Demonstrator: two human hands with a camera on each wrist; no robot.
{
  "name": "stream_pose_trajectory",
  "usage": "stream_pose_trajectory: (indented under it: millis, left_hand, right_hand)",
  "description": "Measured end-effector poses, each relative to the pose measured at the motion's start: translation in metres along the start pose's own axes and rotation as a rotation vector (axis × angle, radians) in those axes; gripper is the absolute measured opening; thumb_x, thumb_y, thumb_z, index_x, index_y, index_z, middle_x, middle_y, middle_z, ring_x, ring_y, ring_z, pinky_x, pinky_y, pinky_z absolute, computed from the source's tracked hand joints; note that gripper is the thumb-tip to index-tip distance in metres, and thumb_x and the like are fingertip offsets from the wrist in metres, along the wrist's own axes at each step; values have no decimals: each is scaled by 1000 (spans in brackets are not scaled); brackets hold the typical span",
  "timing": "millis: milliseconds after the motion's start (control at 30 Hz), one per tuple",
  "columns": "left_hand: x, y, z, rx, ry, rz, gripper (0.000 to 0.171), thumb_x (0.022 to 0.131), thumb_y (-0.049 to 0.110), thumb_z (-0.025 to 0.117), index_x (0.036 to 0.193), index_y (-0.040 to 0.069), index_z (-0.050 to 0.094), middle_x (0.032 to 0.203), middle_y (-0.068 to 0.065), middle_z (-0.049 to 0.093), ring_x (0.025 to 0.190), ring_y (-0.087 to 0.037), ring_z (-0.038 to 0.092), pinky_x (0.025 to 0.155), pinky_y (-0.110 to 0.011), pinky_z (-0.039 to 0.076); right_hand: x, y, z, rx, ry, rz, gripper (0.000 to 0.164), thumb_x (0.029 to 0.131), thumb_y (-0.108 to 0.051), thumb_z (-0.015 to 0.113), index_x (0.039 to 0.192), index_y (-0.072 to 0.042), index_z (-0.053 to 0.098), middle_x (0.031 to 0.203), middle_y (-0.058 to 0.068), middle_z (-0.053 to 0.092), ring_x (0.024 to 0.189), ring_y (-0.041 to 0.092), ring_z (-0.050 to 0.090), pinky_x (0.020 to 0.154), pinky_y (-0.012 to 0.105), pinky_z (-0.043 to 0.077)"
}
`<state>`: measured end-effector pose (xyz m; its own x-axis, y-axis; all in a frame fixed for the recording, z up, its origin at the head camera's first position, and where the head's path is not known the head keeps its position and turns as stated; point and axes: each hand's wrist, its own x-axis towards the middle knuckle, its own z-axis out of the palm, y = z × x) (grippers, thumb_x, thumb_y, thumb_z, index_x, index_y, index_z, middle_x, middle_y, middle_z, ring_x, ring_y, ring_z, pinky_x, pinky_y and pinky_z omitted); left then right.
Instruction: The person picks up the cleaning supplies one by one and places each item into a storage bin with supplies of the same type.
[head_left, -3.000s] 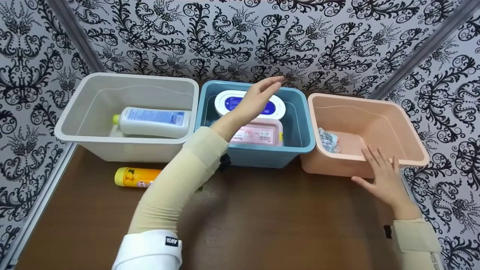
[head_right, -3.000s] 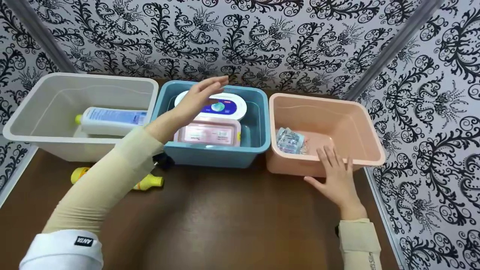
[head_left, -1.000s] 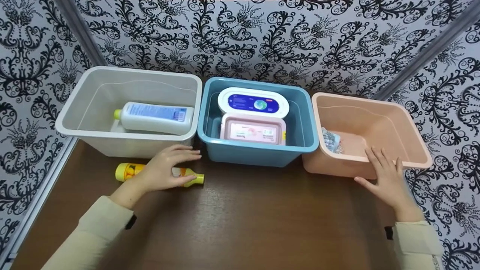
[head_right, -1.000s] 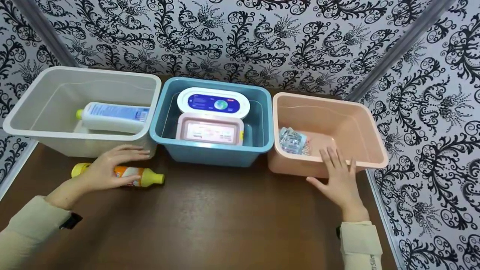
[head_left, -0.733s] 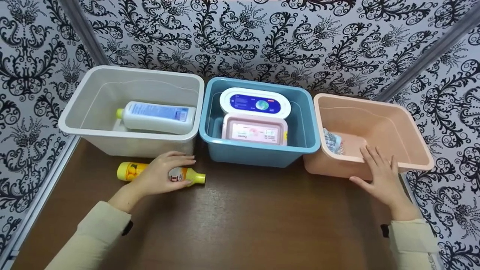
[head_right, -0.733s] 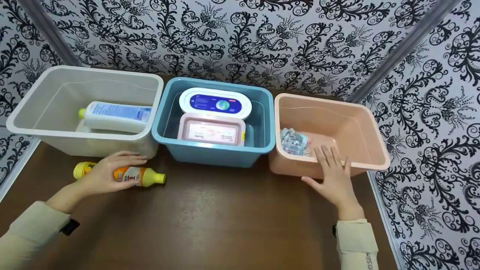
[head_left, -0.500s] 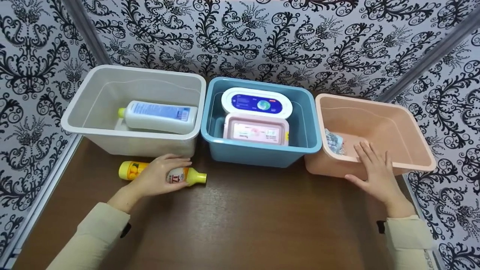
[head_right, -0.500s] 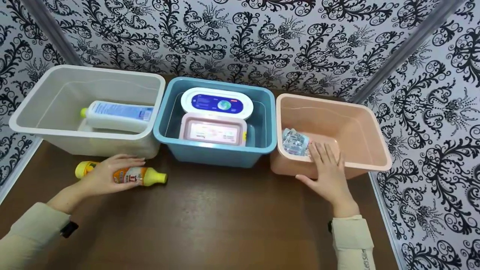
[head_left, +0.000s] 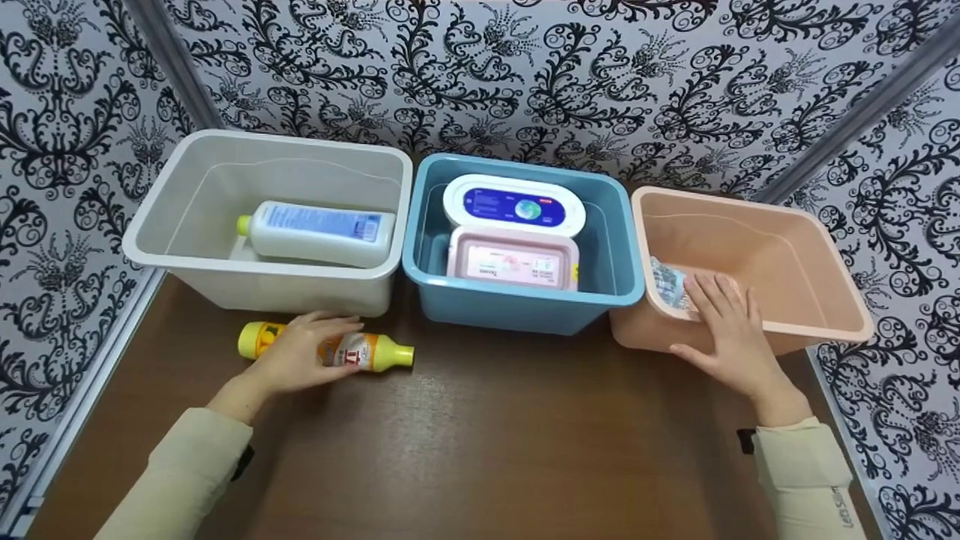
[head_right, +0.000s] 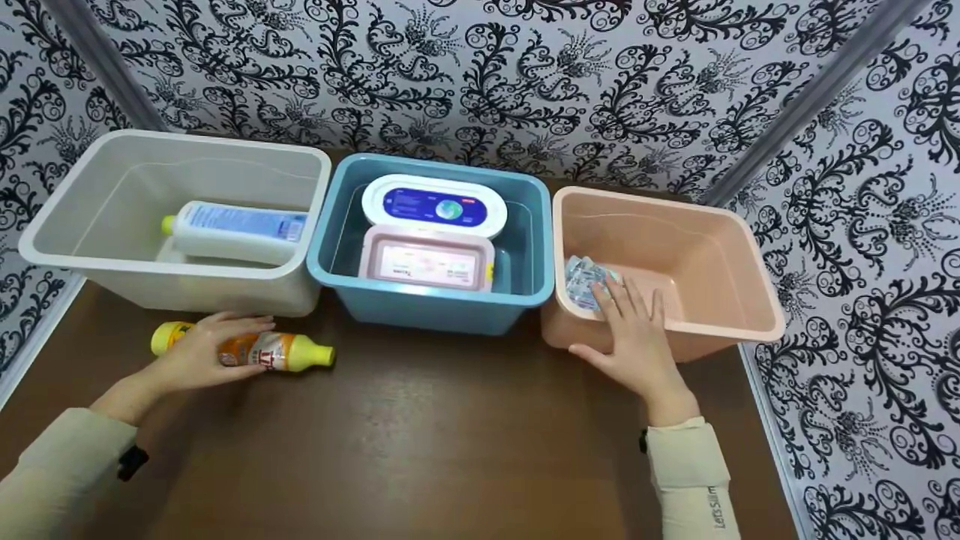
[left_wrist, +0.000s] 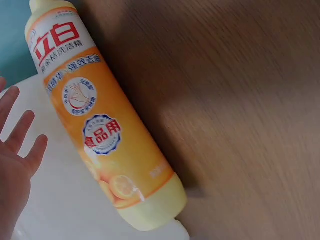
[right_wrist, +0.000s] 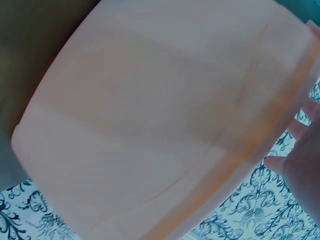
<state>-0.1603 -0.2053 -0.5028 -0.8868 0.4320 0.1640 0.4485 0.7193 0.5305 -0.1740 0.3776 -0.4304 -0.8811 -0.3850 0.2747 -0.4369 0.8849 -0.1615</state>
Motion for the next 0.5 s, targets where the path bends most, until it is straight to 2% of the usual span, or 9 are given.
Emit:
stream_pose_trajectory:
  millis: [233,500]
  left_hand:
    - [-2,-7,-1,14,-10,-25,55,73,33,78,121,10,63,125,-9,62,119,-36,49,101,-57,33]
    - [-4,-12,-2,13,-5,-40,55,74,35,78,120,10,64,123,-9,63,120,-36,49,101,-58,33]
  right_hand:
    - [14,-15,2,4,-4,-55,90,71,-47,70,144,-8,34,149,20,32,140,39,21,113,60,3]
    - [33,-38,4,46,-42,-88,93,70,-42,75,147,-13,31,151,16,30,139,43,19,110,65,4]
